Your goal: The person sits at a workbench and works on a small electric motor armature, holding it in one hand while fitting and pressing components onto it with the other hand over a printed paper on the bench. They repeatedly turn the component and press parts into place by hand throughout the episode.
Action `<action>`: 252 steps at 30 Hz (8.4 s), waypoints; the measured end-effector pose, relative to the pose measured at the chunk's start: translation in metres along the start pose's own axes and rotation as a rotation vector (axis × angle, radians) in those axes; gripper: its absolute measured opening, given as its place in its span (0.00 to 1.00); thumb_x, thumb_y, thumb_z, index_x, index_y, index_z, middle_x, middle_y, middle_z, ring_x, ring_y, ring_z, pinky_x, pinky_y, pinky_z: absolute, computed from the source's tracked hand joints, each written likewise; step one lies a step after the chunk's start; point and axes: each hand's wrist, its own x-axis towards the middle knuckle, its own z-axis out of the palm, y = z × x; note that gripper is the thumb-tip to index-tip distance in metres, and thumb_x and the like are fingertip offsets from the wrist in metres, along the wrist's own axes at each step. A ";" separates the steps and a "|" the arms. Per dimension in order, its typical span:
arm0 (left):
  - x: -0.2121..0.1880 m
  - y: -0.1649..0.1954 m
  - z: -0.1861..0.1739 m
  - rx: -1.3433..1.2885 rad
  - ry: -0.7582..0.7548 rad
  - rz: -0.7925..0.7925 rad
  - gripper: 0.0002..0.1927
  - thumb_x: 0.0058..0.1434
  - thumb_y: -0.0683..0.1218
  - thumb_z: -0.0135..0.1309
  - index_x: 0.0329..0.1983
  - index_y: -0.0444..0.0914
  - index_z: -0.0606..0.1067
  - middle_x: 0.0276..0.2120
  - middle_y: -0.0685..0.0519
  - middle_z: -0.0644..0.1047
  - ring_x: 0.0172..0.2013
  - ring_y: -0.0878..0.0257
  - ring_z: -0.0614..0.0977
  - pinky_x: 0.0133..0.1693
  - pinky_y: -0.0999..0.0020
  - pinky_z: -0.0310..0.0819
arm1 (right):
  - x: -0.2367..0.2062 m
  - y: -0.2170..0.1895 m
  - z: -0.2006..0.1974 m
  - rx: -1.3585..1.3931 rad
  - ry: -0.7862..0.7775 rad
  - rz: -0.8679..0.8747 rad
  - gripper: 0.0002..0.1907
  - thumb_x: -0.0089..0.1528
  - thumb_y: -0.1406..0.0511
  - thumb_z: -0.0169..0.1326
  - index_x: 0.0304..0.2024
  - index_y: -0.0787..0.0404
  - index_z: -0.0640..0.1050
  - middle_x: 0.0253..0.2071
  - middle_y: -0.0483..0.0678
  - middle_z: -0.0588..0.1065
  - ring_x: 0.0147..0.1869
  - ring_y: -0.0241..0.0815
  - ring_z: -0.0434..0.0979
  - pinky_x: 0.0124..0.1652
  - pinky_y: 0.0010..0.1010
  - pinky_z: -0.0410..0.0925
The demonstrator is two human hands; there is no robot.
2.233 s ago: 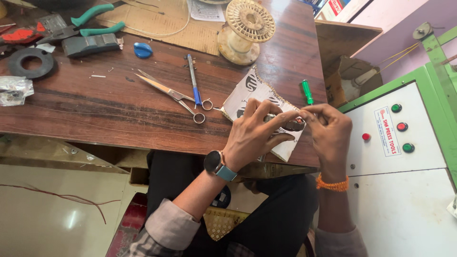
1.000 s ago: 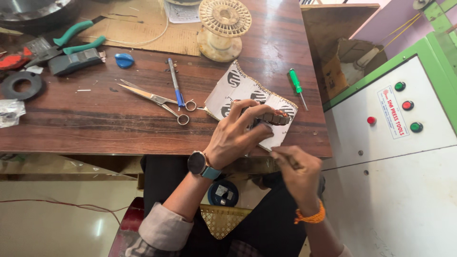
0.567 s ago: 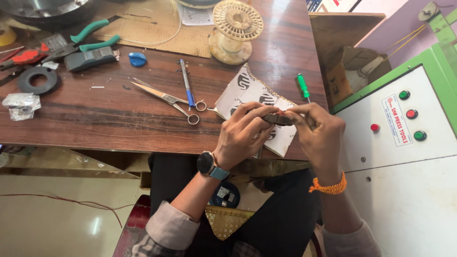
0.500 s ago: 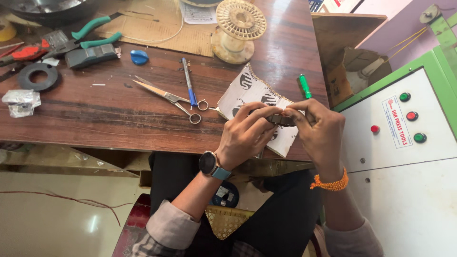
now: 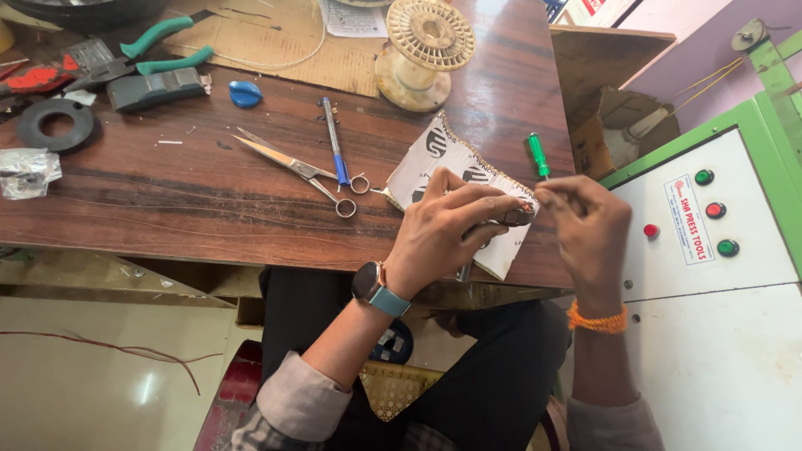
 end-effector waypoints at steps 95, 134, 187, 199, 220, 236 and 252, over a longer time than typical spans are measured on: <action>0.003 -0.005 -0.007 -0.065 -0.010 -0.019 0.16 0.59 0.51 0.65 0.51 0.52 0.81 0.44 0.64 0.83 0.44 0.61 0.77 0.43 0.66 0.79 | -0.057 0.025 0.017 -0.039 -0.063 -0.266 0.03 0.62 0.74 0.60 0.39 0.68 0.81 0.28 0.47 0.79 0.28 0.29 0.75 0.30 0.24 0.68; -0.002 -0.012 -0.028 0.090 -0.126 0.133 0.33 0.58 0.42 0.62 0.66 0.59 0.70 0.58 0.57 0.71 0.56 0.54 0.73 0.49 0.61 0.82 | -0.074 0.026 0.053 -0.195 -0.082 -0.336 0.09 0.61 0.73 0.57 0.44 0.63 0.81 0.34 0.54 0.80 0.35 0.50 0.82 0.34 0.36 0.72; -0.017 0.012 0.000 0.082 0.252 0.033 0.09 0.57 0.39 0.65 0.35 0.38 0.74 0.51 0.55 0.79 0.54 0.55 0.78 0.44 0.64 0.81 | 0.015 -0.035 0.023 0.028 -0.202 -0.038 0.07 0.65 0.67 0.60 0.40 0.67 0.82 0.30 0.42 0.80 0.33 0.24 0.74 0.33 0.20 0.68; -0.018 0.010 0.000 0.183 0.219 0.141 0.08 0.58 0.40 0.64 0.41 0.43 0.81 0.54 0.57 0.77 0.55 0.56 0.76 0.51 0.62 0.81 | 0.023 -0.024 0.011 0.132 -0.214 -0.026 0.09 0.67 0.66 0.59 0.40 0.69 0.80 0.33 0.43 0.80 0.36 0.24 0.76 0.35 0.19 0.70; -0.004 0.020 -0.003 0.121 0.116 -0.115 0.23 0.54 0.50 0.69 0.53 0.48 0.77 0.45 0.57 0.71 0.48 0.58 0.73 0.37 0.67 0.80 | -0.009 0.006 0.000 0.016 -0.108 0.003 0.06 0.63 0.67 0.65 0.37 0.65 0.83 0.26 0.46 0.74 0.29 0.27 0.66 0.28 0.24 0.60; 0.001 -0.001 -0.018 0.120 0.008 0.009 0.21 0.56 0.50 0.66 0.54 0.50 0.78 0.46 0.57 0.73 0.51 0.57 0.75 0.45 0.63 0.81 | -0.050 0.033 0.035 -0.060 -0.051 -0.509 0.05 0.58 0.73 0.62 0.37 0.64 0.82 0.33 0.52 0.81 0.33 0.42 0.83 0.35 0.31 0.72; -0.009 -0.001 -0.037 0.083 -0.024 0.019 0.32 0.59 0.48 0.66 0.66 0.52 0.68 0.53 0.52 0.71 0.54 0.52 0.74 0.48 0.60 0.79 | -0.064 0.054 0.064 0.000 -0.077 -0.520 0.07 0.54 0.73 0.60 0.36 0.62 0.82 0.28 0.50 0.79 0.31 0.45 0.82 0.32 0.33 0.71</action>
